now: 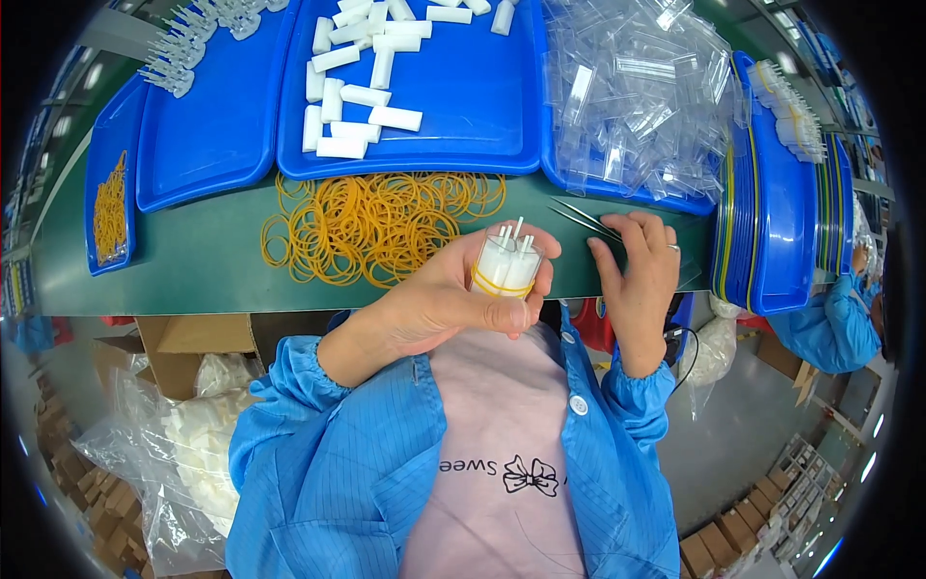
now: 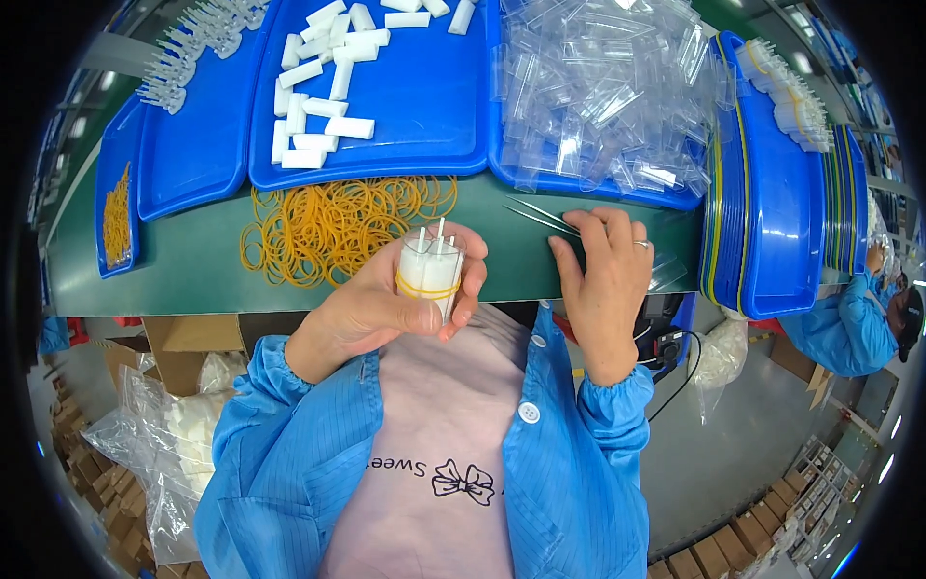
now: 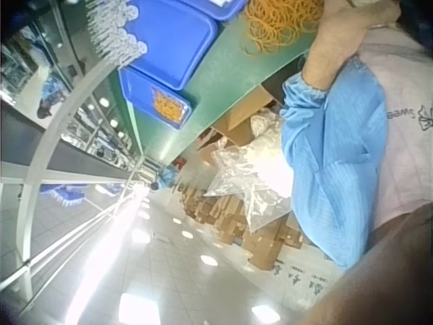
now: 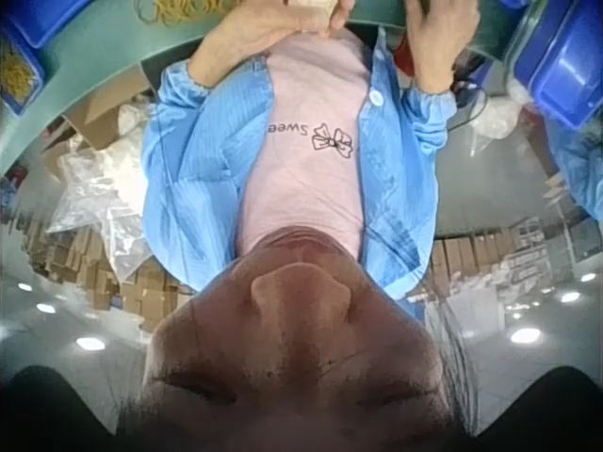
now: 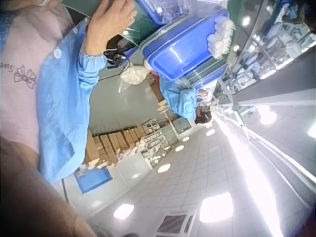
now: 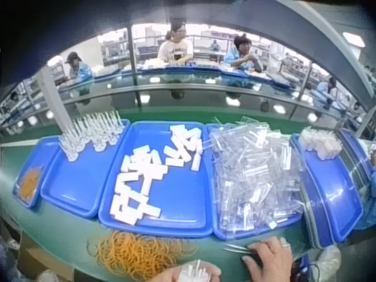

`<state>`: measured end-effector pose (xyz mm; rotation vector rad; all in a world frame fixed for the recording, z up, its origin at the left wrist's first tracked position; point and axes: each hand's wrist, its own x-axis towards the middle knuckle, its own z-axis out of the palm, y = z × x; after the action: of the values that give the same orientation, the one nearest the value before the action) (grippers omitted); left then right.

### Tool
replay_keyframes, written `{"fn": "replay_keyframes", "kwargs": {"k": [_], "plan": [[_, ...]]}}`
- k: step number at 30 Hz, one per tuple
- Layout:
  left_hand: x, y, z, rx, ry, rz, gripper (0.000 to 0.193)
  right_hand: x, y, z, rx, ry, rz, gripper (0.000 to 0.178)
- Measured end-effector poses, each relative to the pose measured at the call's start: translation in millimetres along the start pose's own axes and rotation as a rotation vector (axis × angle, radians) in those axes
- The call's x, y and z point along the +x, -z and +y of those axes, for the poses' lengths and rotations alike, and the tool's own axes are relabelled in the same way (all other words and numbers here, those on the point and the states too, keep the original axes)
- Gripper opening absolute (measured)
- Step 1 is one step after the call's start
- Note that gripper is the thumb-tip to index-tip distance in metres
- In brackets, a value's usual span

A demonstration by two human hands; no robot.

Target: The person assembles a component by placing white foam pieces onto the prongs of a plastic base, sliding clear plastic tubes over the foam pieces, securing the assembly with a rubber band, and adjusting the parts with tweezers.

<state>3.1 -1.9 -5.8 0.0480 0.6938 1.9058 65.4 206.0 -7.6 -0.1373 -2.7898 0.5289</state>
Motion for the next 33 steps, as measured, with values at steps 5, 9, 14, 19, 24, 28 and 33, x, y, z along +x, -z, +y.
{"fn": "replay_keyframes", "kwargs": {"k": [5, 9, 14, 19, 24, 28, 33], "plan": [[0.2, 2.2, -2.9, 0.099, -0.057, 0.009, 0.065, -6.2, -4.2, 0.6, -0.028, 0.06, 0.021, 0.012], [-3.4, 3.7, -1.7, 0.186, -0.013, -0.031, 0.069, -11.5, 9.2, -13.5, 0.468, -0.223, 0.128, 0.008], [-5.4, -1.2, 0.8, 0.299, -0.052, 0.061, 0.069, -8.6, 2.4, -9.5, 0.798, -0.19, 0.239, 0.013], [-4.2, 10.0, -11.7, 0.744, -0.312, 0.09, 0.065, -2.9, 4.9, 0.9, 0.392, 0.005, -0.009, 0.01], [-3.4, 7.1, -5.1, 1.137, -0.313, 0.098, 0.062, -5.0, 15.0, -24.1, 0.838, -0.265, 0.105, 0.012], [-3.7, 1.3, -2.6, 1.184, -0.262, 0.126, 0.061, -5.0, 20.8, -33.9, 1.205, -0.193, -0.001, 0.017], [-3.2, -1.9, -2.7, 1.248, -0.351, 0.132, 0.052, -3.5, 10.4, -39.7, 1.266, -0.202, -0.081, 0.019]]}}
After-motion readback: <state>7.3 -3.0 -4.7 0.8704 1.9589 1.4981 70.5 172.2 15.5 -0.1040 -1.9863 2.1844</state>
